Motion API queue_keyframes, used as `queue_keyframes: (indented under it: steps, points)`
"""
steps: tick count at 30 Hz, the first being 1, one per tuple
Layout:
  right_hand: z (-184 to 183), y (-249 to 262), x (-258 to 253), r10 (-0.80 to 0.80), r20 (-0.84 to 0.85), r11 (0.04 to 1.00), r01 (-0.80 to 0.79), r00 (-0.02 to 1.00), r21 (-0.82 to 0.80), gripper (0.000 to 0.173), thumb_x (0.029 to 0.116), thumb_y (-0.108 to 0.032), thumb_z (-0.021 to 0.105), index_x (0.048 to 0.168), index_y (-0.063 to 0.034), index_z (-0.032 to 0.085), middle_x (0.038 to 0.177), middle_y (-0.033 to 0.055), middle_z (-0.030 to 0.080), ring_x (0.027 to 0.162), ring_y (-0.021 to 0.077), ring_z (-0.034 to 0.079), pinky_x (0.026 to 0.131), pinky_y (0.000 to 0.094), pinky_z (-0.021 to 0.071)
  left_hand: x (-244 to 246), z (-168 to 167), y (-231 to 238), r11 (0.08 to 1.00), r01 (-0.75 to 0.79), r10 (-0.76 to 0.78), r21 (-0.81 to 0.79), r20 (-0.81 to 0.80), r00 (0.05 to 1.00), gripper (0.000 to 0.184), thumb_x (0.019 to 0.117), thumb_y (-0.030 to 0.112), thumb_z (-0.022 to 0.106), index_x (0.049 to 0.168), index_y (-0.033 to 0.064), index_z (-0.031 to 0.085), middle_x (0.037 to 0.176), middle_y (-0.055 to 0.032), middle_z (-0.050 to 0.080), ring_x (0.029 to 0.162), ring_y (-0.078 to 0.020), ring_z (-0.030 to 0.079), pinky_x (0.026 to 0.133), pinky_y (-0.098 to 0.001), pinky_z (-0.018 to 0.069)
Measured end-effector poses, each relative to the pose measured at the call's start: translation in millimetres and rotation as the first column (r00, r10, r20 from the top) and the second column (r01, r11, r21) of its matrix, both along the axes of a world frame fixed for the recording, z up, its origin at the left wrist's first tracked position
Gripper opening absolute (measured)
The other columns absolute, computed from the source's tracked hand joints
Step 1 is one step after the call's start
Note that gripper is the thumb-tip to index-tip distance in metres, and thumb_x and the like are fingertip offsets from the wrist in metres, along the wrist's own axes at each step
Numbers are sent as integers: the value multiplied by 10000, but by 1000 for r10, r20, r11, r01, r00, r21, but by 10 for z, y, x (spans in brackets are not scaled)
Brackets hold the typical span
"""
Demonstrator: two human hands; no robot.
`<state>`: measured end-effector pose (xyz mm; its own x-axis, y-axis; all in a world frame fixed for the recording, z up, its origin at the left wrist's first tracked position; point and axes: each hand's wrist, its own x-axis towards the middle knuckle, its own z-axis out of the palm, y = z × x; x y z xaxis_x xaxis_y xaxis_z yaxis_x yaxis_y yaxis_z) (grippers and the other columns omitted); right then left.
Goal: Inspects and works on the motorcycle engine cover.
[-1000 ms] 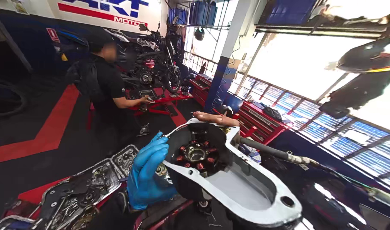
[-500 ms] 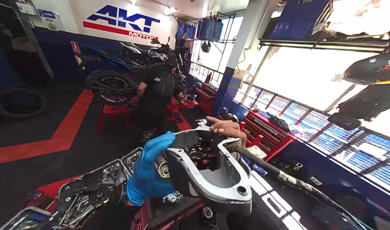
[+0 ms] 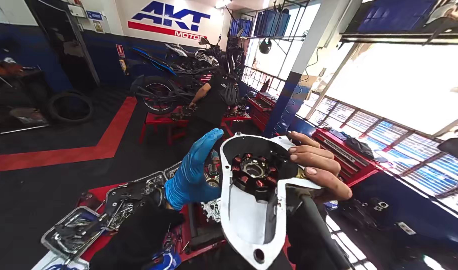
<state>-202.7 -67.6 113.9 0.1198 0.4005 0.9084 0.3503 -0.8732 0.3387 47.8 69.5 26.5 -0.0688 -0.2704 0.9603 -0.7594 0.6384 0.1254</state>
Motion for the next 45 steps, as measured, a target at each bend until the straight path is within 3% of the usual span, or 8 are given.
queue_keyframes:
  steps: [2, 6, 11, 26, 31, 35, 38, 45]
  points:
    - [-27, -5, -36, -34, 11, 999, 34, 999, -6, 405, 963, -320, 692, 1325, -172, 586, 1217, 14, 643, 1154, 219, 651, 1086, 515, 496, -3, -66, 82, 996, -30, 33, -89, 41, 999, 1220, 698, 735, 773, 1597, 64, 293, 1576, -270, 403, 1454, -413, 420, 1199, -581, 368]
    - [-80, -56, -98, -113, 33, 993, 114, 993, -23, 374, 993, -289, 648, 1345, -192, 567, 1296, -8, 620, 1226, 207, 622, 1122, 528, 464, -390, 379, 680, 983, -57, 91, -174, 192, 977, 718, 889, 549, 749, 1474, 272, 439, 1596, 14, 391, 1519, -240, 334, 1247, -505, 306]
    - [-152, -27, -136, -105, 22, 994, 105, 994, -25, 295, 1041, -186, 548, 1335, -194, 572, 1366, 3, 608, 1291, 244, 594, 1162, 571, 413, -584, 507, 898, 982, 0, 51, -189, 262, 964, 233, 1025, 247, 573, 1246, 175, 580, 1349, 13, 569, 1373, -195, 495, 1227, -463, 344]
    - [-309, 33, -327, -171, 20, 983, 172, 985, -58, 308, 1054, -110, 460, 1347, -152, 544, 1386, 49, 580, 1315, 269, 576, 1168, 593, 404, -766, 467, 1087, 995, -6, 22, -97, 164, 986, 200, 989, 223, 654, 1179, 164, 664, 1189, -5, 660, 1212, -198, 606, 1109, -384, 471]
    - [-306, 31, -370, -125, 14, 990, 125, 992, -69, 306, 1043, -72, 470, 1334, -120, 552, 1385, 75, 585, 1297, 298, 591, 1138, 582, 446, -762, 448, 1146, 995, 73, -59, -70, 177, 982, 328, 1027, 306, 590, 1346, 228, 581, 1339, 9, 640, 1311, -214, 572, 1168, -419, 421]
    - [-327, 35, -406, -107, 16, 992, 108, 994, -69, 295, 1047, -73, 466, 1325, -118, 553, 1383, 74, 581, 1299, 284, 587, 1147, 578, 436, -571, 578, 886, 988, 80, -59, -134, 156, 986, 351, 989, 379, 681, 1270, 202, 566, 1446, 37, 532, 1398, -184, 485, 1197, -454, 373]
    - [-351, 68, -457, -103, 6, 993, 103, 995, -51, 313, 1057, -85, 466, 1354, -135, 550, 1389, 56, 599, 1306, 279, 592, 1166, 590, 410, -280, 508, 693, 997, -62, 76, -54, 313, 947, 762, 872, 566, 758, 1481, 247, 429, 1580, -54, 432, 1474, -263, 420, 1200, -500, 390]
    - [-372, 193, -482, -69, -7, 998, 69, 998, 10, 300, 1058, -95, 473, 1335, -156, 569, 1363, 27, 622, 1297, 258, 599, 1173, 590, 397, -392, 491, 570, 995, 41, -6, -93, 351, 936, 460, 989, 417, 639, 1392, 227, 522, 1504, -30, 494, 1461, -232, 427, 1219, -466, 363]
